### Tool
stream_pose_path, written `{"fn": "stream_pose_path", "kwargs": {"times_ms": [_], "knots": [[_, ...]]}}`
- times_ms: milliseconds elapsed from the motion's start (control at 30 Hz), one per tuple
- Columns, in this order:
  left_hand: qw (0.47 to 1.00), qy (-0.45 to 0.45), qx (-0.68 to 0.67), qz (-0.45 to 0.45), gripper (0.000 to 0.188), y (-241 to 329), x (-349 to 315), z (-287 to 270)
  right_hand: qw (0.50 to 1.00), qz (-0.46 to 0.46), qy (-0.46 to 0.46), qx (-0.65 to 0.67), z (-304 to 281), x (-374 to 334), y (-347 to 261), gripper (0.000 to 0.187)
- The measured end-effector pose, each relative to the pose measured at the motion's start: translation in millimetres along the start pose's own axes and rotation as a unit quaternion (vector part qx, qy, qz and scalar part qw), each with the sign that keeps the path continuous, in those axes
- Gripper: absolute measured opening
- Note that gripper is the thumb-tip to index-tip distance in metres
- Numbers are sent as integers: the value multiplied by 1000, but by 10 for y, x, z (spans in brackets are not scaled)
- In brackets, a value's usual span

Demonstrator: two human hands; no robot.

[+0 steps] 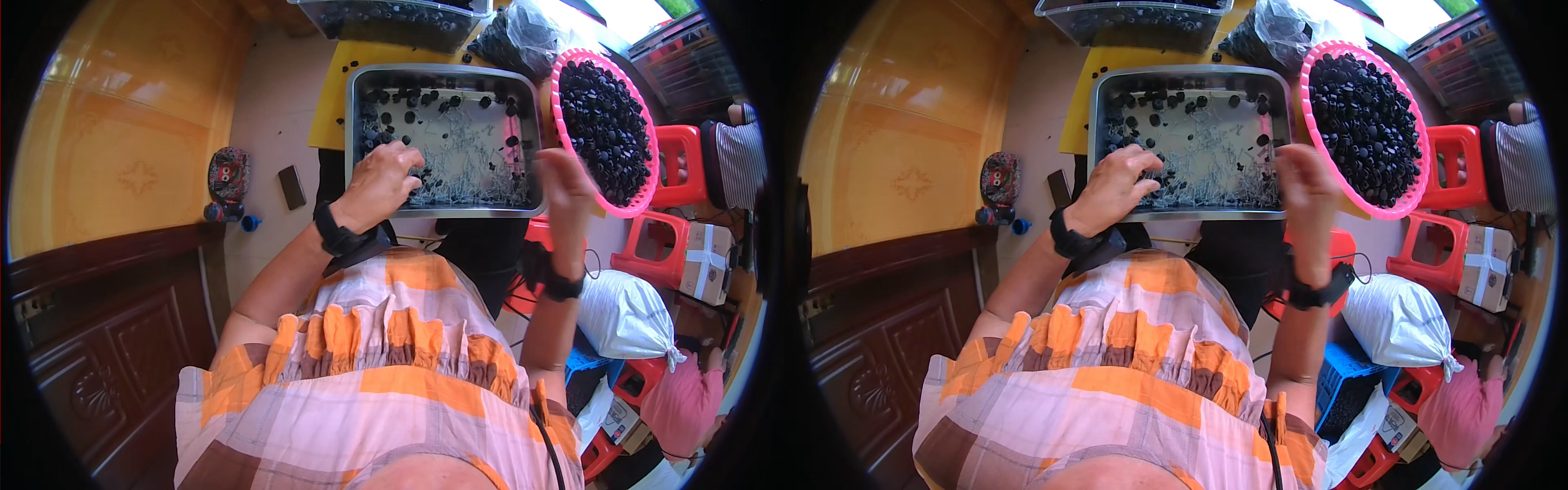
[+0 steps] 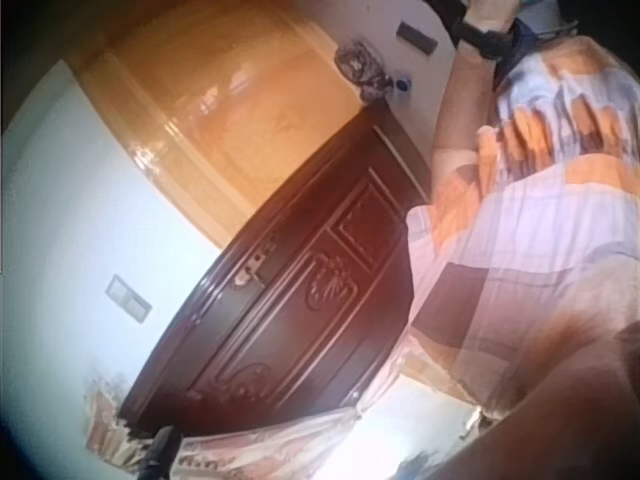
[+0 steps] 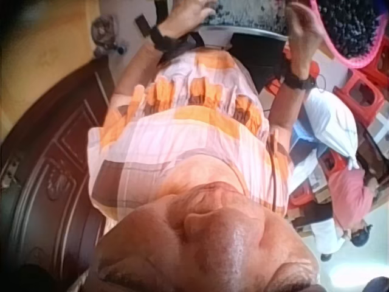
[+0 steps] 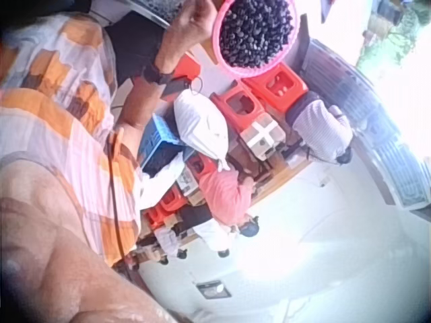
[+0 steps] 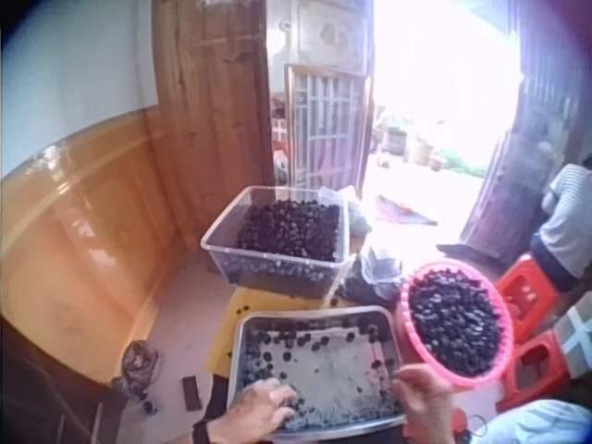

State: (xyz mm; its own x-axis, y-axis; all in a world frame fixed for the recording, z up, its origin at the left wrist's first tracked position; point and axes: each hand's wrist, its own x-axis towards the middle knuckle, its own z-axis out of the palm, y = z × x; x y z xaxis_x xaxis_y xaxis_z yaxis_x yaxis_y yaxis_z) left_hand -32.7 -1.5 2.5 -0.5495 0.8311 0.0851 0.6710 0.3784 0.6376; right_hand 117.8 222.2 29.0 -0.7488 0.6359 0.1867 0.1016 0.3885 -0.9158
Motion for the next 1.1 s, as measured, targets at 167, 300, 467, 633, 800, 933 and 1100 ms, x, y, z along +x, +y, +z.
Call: {"fn": "stream_pose_path", "kwargs": {"times_ms": [167,300,467,633,800,933,1100], "knots": [[995,-34,90,-15,12,102,170,175,946,-44,-165,-275,692,-246,14,13],[986,-20,168,4,6,45,244,351,901,-40,-215,-375,826,-177,56,13],[998,5,50,-45,8,13,220,270,910,-30,-203,-361,834,-141,90,7],[884,-73,-425,-181,12,-80,120,62,922,-38,-197,-332,801,-161,100,11],[780,-64,-576,-236,15,-54,18,14,956,-80,-140,-246,843,-156,173,17],[787,-56,-572,-223,20,-53,-62,56,989,-13,-131,-71,870,-174,92,19],[812,-36,-544,-210,17,23,-67,144,954,151,-145,216,919,-224,-49,13]]}}
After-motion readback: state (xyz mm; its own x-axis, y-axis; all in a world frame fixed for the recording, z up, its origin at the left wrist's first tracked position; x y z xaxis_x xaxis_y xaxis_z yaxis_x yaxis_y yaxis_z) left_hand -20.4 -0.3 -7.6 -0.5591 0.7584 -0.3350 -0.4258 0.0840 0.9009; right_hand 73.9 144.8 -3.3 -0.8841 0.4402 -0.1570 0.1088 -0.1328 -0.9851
